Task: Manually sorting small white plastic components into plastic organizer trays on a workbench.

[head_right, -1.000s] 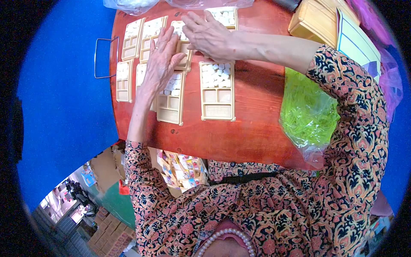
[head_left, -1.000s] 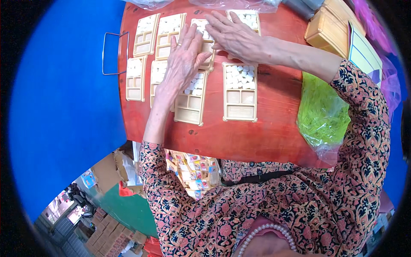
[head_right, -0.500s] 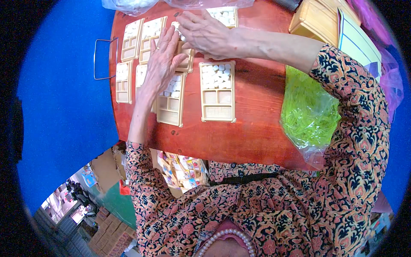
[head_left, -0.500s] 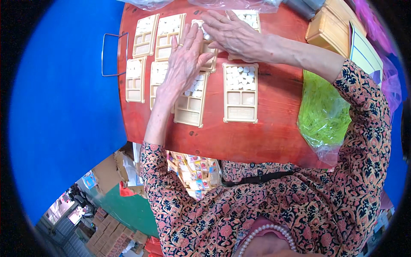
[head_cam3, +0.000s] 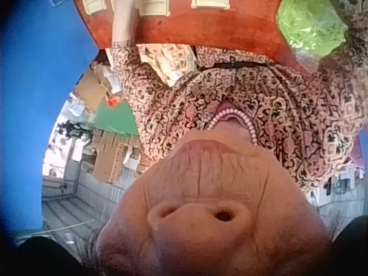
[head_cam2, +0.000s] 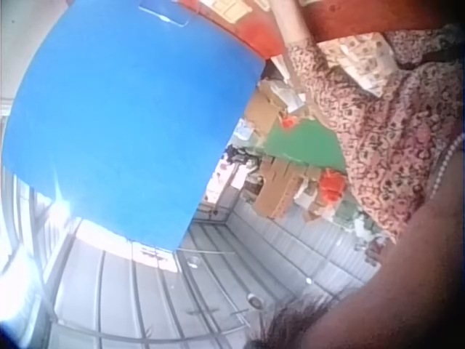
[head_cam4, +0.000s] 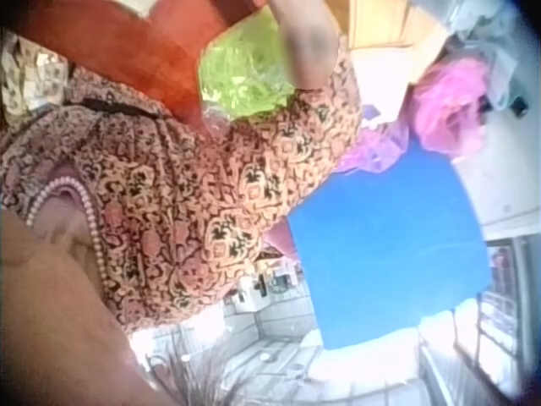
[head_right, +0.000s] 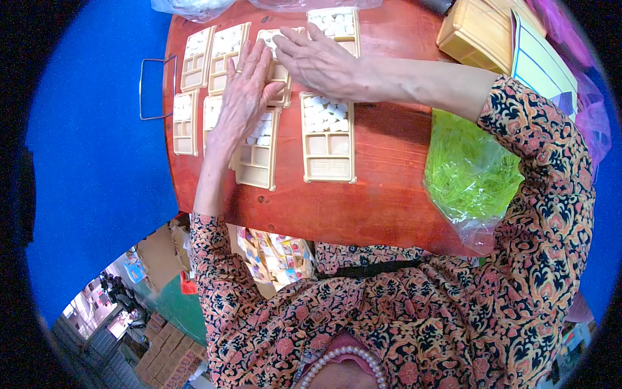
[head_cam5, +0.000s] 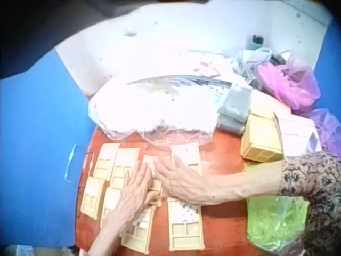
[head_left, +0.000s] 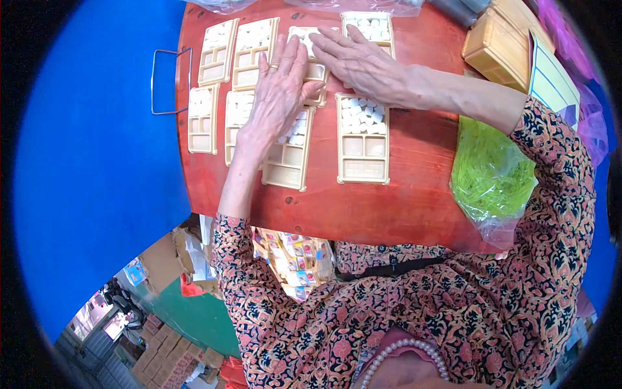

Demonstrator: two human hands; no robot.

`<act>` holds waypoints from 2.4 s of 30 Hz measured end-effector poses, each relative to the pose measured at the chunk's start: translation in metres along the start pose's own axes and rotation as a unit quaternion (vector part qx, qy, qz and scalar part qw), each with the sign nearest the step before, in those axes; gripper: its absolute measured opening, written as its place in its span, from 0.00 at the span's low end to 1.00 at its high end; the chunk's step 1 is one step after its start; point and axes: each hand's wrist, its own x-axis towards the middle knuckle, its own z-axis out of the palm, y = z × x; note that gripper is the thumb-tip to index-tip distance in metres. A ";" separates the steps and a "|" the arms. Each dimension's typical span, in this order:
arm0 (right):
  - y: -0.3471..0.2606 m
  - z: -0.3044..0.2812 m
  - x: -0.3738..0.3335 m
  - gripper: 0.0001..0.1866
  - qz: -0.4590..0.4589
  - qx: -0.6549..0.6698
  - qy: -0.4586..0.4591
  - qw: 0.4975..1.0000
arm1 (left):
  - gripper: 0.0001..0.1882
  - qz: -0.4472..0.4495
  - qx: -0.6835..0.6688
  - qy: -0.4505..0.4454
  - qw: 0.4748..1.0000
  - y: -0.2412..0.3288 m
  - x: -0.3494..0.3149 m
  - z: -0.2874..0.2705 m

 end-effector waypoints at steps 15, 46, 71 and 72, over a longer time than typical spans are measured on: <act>0.002 0.001 0.000 0.34 -0.002 0.024 -0.037 0.999 | 0.36 0.010 -0.010 -0.022 1.000 0.008 0.005 0.001; 0.063 -0.038 -0.062 0.34 0.062 -0.066 -0.100 0.991 | 0.36 -0.004 -0.070 -0.043 0.997 0.023 0.010 0.001; 0.033 -0.029 -0.056 0.36 0.087 0.067 -0.115 0.987 | 0.32 -0.099 -0.139 0.042 0.984 0.001 -0.010 -0.019; 0.032 -0.028 -0.057 0.36 0.090 0.062 -0.141 0.984 | 0.32 -0.094 -0.116 0.032 0.988 0.001 -0.013 -0.019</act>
